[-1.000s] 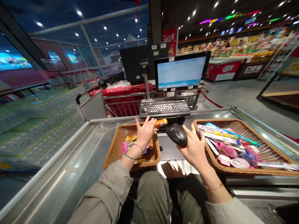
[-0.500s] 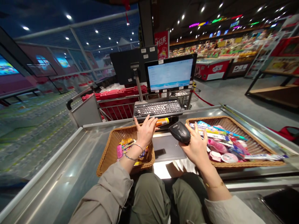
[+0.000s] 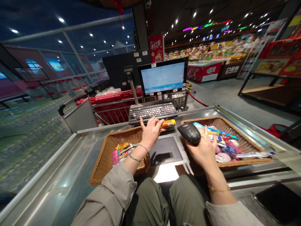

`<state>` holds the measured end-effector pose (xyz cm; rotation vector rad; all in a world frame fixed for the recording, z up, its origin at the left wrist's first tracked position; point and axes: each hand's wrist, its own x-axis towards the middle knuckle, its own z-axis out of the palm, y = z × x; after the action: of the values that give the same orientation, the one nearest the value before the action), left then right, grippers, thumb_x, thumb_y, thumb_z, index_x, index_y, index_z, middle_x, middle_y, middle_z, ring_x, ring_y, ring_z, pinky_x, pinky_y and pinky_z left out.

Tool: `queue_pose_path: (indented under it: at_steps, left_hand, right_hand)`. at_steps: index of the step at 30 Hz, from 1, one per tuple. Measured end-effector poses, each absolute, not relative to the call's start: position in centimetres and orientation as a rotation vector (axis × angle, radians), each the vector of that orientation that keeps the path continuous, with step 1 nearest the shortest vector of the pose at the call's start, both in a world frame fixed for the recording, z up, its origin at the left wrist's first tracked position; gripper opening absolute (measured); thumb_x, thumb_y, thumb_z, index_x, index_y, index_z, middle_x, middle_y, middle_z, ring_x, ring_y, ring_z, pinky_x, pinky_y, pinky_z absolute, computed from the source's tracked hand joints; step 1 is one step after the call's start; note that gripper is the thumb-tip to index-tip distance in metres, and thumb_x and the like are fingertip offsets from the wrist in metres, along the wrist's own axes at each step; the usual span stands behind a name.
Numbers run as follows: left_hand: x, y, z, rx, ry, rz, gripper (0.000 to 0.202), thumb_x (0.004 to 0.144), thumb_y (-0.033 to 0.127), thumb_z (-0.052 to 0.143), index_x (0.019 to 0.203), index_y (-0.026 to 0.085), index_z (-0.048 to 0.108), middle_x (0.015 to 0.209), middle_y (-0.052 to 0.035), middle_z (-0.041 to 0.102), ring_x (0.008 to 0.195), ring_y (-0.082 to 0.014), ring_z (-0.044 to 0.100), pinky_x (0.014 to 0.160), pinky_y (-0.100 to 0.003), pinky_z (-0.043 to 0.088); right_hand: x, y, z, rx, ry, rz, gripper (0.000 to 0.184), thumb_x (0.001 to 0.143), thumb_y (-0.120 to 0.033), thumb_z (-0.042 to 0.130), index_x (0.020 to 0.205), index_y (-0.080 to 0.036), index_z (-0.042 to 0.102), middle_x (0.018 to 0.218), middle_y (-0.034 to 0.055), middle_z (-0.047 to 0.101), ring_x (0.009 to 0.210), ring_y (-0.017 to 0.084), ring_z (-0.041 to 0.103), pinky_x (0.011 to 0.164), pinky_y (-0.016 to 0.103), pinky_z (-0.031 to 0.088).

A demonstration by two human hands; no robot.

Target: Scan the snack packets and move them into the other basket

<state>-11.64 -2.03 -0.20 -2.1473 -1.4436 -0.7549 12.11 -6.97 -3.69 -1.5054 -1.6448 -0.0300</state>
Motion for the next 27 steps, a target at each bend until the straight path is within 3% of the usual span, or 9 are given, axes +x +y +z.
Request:
queue_pose_path:
  at_steps: [14, 20, 27]
  left_hand:
    - [-6.8, -0.6, -0.1, -2.187, -1.346, -0.789, 0.038, 0.094, 0.042, 0.061, 0.131, 0.032, 0.062, 0.115, -0.0069, 0.07, 0.129, -0.0282, 0.054, 0.118, -0.067, -0.013]
    - [-4.4, 0.0, -0.3, -2.226, -1.336, -0.767, 0.04, 0.092, 0.044, 0.063, 0.131, 0.035, 0.061, 0.115, -0.0049, 0.069, 0.123, -0.0251, 0.056, 0.12, -0.068, -0.007]
    - [-2.3, 0.2, -1.0, -2.299, -1.295, -0.708, 0.035, 0.097, 0.036, 0.057, 0.132, 0.038, 0.06, 0.116, -0.004, 0.068, 0.122, -0.0236, 0.053, 0.121, -0.068, 0.0]
  right_hand:
    - [15.5, -6.7, -4.3, -1.586, -1.472, 0.002, 0.051, 0.084, -0.049, 0.059, 0.126, -0.02, 0.062, 0.138, 0.0166, 0.061, 0.147, 0.038, 0.033, 0.116, 0.069, 0.015]
    - [17.0, -7.2, -4.1, -1.677, -1.347, 0.045, 0.055, 0.081, -0.05, 0.056, 0.126, -0.019, 0.061, 0.134, 0.0163, 0.063, 0.148, 0.037, 0.032, 0.117, 0.066, 0.013]
    - [19.1, -7.3, -4.6, -1.693, -1.283, 0.019, 0.049, 0.08, -0.051, 0.058, 0.115, -0.018, 0.066, 0.13, 0.018, 0.064, 0.147, 0.038, 0.034, 0.119, 0.065, 0.014]
